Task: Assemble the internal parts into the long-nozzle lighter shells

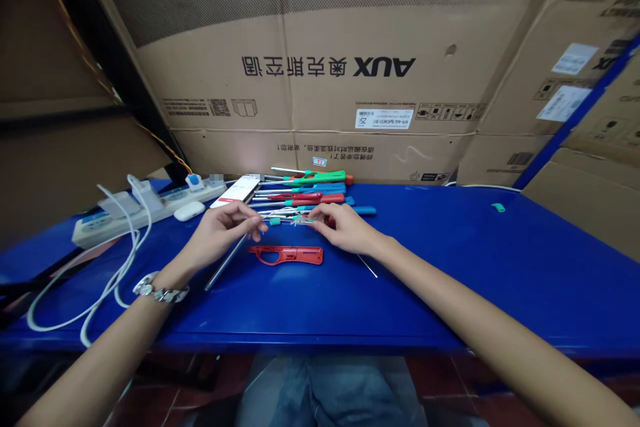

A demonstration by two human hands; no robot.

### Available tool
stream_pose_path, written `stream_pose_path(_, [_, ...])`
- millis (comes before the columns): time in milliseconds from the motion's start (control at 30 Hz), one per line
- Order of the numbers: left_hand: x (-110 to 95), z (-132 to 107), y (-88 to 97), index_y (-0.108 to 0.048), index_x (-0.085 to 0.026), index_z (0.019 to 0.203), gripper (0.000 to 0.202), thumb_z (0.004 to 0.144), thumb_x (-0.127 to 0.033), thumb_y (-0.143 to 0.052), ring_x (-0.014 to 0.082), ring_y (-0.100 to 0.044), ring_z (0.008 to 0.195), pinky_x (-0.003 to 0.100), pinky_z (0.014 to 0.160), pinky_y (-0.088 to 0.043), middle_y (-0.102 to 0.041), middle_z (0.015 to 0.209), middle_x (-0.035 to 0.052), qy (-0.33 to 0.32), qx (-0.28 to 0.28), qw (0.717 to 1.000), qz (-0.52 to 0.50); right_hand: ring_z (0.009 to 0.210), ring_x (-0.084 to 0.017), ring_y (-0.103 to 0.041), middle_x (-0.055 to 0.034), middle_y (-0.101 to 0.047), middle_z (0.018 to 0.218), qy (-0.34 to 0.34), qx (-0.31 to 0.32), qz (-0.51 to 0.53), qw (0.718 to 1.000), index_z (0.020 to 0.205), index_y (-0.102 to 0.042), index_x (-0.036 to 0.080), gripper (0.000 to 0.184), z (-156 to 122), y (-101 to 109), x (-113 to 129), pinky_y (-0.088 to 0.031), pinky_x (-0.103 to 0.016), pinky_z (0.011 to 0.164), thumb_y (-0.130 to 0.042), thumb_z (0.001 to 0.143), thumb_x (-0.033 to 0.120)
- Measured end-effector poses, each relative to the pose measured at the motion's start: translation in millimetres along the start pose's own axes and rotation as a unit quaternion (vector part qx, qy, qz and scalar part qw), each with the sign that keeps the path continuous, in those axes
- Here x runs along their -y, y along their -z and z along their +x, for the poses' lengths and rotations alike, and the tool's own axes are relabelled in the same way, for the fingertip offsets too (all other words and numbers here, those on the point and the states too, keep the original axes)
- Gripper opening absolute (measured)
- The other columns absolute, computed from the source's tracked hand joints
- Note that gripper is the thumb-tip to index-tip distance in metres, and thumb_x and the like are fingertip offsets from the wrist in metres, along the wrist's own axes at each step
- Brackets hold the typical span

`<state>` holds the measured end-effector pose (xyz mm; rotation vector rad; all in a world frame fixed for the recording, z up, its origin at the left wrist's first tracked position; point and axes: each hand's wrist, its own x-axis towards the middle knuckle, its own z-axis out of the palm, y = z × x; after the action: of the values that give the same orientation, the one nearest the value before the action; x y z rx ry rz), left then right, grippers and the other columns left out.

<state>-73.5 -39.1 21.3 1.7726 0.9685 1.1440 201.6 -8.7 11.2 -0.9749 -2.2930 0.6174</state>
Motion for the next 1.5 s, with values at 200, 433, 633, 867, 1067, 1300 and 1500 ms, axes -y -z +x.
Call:
stream_pose_path(200, [6,0,5.1,-0.06,-0.013,0.084,0.029,0.086,-0.041,-0.068,0.0134,-0.066,0.062,0.027,0.062,-0.054,-0.075,0.084,0.0087,0.027,0.026,0.999,0.01,0.092,-0.022,-0.055,-0.0049,-0.069,0.091,0.068,0.033,-0.187,0.98,0.098,-0.063,0.02,0.01,14,-15,4,-0.034,-0.036,0.082,-0.055,0.095,0.023])
stream_pose_path(433, [7,0,8.9,-0.06,-0.013,0.084,0.029,0.085,-0.042,-0.068,0.0135,-0.066,0.063,0.028,0.065,-0.054,-0.075,0.084,0.0082,0.015,-0.022,0.999,0.047,0.091,-0.022,-0.056,-0.0063,-0.068,0.092,0.057,0.002,-0.133,0.989,0.098,-0.061,0.019,0.01,10,-20,4,-0.038,-0.037,0.082,-0.053,0.094,0.023])
stream_pose_path(633, [13,1,9.2,-0.06,-0.014,0.084,0.034,0.084,-0.047,-0.067,0.0141,-0.065,0.061,0.028,0.062,-0.054,-0.074,0.081,0.0073,0.016,-0.008,0.995,0.093,0.081,-0.017,-0.059,-0.007,-0.067,0.099,0.012,-0.044,0.054,0.997,0.104,-0.062,0.018,0.022,0,-15,6,-0.045,-0.03,0.067,-0.046,0.097,0.031])
stream_pose_path(867, [2,-3,5.5,-0.059,-0.014,0.083,0.037,0.084,-0.05,-0.066,0.0135,-0.063,0.061,0.028,0.062,-0.052,-0.073,0.078,0.007,0.061,0.077,0.994,0.046,0.092,-0.02,-0.059,-0.0059,-0.07,0.099,0.041,-0.13,-0.025,0.99,0.1,-0.065,0.019,0.023,11,-19,-1,-0.042,-0.036,0.084,-0.045,0.1,0.031])
stream_pose_path(1067, [5,-3,9.1,-0.058,-0.014,0.083,0.034,0.085,-0.047,-0.067,0.013,-0.062,0.06,0.027,0.062,-0.052,-0.073,0.077,0.007,0.093,0.115,0.988,0.035,0.093,-0.022,-0.051,-0.0073,-0.065,0.096,0.088,-0.047,-0.204,0.974,0.096,-0.065,0.019,0.021,4,-27,0,-0.034,-0.039,0.085,-0.047,0.1,0.03])
stream_pose_path(1300, [5,-4,11.5,-0.058,-0.014,0.083,0.025,0.087,-0.038,-0.065,0.0128,-0.063,0.06,0.027,0.062,-0.052,-0.074,0.077,0.007,0.08,0.126,0.988,0.047,0.094,-0.021,-0.054,-0.0052,-0.066,0.096,0.104,-0.034,-0.15,0.983,0.095,-0.062,0.019,0.012,-8,-27,23,-0.033,-0.036,0.084,-0.063,0.084,0.022])
stream_pose_path(1500, [7,-3,14.4,-0.058,-0.014,0.084,0.02,0.084,-0.033,-0.065,0.015,-0.066,0.063,0.029,0.063,-0.053,-0.074,0.077,0.0079,0.066,0.125,0.988,0.058,0.092,-0.021,-0.055,-0.0039,-0.068,0.09,0.065,0.001,-0.157,0.985,0.089,-0.066,0.019,0.009,-5,-33,24,-0.031,-0.036,0.083,-0.062,0.092,0.027])
